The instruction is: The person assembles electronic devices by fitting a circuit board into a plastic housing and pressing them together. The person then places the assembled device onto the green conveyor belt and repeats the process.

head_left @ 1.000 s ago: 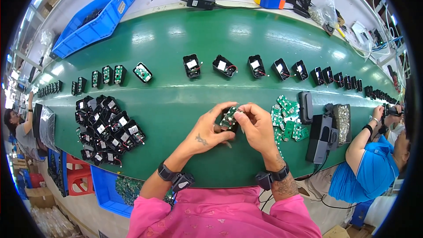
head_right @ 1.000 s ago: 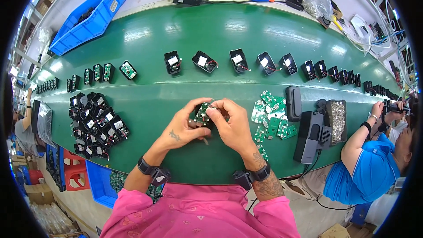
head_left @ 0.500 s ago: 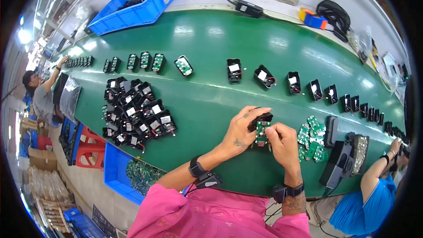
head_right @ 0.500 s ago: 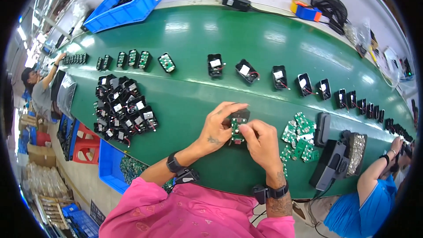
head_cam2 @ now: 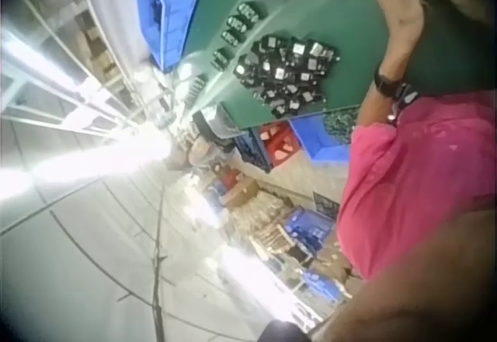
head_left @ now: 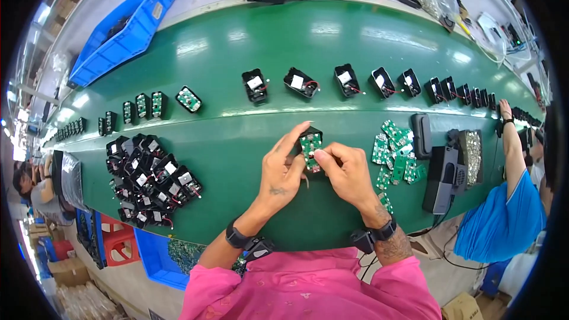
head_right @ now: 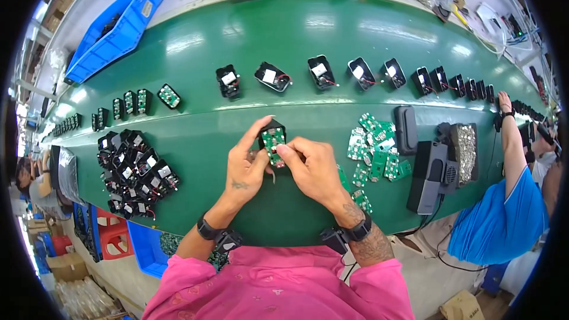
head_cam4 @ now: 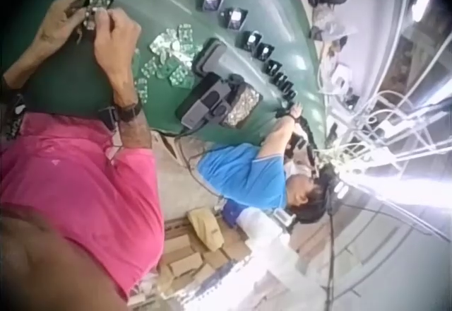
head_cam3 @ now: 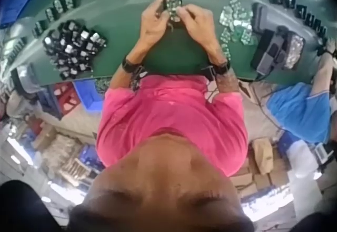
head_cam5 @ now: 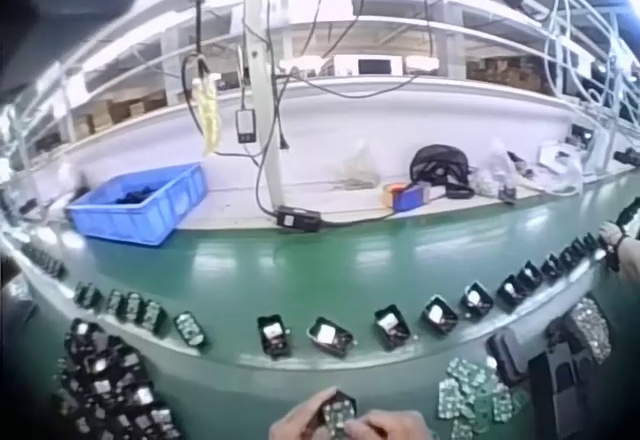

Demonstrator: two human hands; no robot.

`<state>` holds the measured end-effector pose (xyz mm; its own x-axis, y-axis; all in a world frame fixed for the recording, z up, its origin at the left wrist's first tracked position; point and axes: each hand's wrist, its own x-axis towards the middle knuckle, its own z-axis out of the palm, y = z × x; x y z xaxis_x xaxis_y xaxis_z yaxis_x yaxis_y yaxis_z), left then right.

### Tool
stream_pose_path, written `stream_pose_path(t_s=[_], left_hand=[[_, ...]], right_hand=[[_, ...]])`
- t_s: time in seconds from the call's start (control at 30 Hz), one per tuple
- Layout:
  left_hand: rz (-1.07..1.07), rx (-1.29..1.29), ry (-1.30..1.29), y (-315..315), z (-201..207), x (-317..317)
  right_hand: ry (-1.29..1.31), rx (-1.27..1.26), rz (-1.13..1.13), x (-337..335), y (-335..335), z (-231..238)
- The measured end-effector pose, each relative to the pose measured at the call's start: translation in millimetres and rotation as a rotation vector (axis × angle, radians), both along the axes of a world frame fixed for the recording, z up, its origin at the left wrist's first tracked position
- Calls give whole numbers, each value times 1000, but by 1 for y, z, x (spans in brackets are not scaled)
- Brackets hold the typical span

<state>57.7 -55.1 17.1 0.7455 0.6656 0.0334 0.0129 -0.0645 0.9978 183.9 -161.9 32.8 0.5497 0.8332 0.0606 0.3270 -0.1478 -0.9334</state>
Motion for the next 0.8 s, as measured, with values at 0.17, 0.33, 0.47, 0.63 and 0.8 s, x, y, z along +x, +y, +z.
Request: stream_pose_path(t_s=[0.17,0.33,0.47,0.63,0.8], left_hand=[[-96,-151,-85,4,0,-2],[-60,-306,-128,-2,-8,-4],[-11,-304,-161,-1,-9,-3],[13,79,-261,4,-19,-1],[-96,-17,-201,3,11,-9]], right_hand=[[23,24,-24,0,-1,-5],[-211,-35,-27,0,0,-9],[-304,-27,-37,-5,1,-10],[106,80,113,-7,3,1],[32,53,236,6,-5,-3]])
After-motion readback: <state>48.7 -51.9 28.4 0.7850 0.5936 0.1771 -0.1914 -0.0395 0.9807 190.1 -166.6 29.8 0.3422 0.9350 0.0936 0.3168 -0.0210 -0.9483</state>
